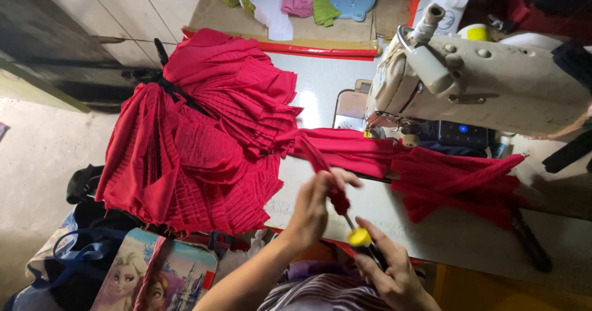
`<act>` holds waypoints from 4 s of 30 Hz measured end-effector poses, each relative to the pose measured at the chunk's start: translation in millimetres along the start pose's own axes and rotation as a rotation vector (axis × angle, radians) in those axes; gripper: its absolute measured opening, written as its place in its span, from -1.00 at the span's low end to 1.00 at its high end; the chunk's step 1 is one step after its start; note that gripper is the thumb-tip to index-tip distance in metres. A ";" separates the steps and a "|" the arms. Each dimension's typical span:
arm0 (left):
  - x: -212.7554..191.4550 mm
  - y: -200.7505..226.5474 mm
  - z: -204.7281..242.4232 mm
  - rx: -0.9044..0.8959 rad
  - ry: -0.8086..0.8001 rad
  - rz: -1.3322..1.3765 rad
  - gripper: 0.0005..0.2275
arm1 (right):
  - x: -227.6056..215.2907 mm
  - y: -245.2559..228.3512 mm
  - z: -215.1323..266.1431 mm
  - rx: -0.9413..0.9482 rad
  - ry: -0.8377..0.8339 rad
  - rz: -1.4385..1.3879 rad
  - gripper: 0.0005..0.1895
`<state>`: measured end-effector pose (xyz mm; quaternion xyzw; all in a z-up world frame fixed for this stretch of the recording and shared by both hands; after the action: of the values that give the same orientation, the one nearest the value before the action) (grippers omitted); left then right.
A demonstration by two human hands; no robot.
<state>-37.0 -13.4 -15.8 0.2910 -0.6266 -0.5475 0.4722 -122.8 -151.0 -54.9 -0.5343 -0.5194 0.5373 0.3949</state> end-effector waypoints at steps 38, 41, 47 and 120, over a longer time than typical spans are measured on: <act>-19.9 -46.8 -53.6 0.366 -0.114 -1.142 -0.85 | -121.4 -22.4 23.6 -0.326 0.323 -0.334 -0.50; -16.9 -55.1 -88.3 0.324 -0.038 -1.524 -0.81 | -141.1 -4.9 14.4 -0.272 0.555 -0.116 -0.53; -19.3 -44.1 -99.9 0.106 -0.103 -1.526 -0.89 | -153.3 10.4 26.8 -0.284 0.725 0.433 -0.60; -66.0 28.8 -13.2 -0.346 -0.537 0.059 -0.74 | -113.6 -91.3 -39.8 -0.741 -0.241 1.373 -0.67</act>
<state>4.8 46.0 -6.8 0.0331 -0.6345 -0.6892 0.3483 -82.2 -243.3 57.6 -0.7704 -0.2578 0.5070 -0.2881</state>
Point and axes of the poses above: each hand's wrist, its own z-axis away from the middle knuckle, its own x-axis out of the palm, y = z × x, the point moved 1 cm from there along -z, towards the middle knuckle, and after that the axes turned 11 degrees about -x, right-handed, at the moved point
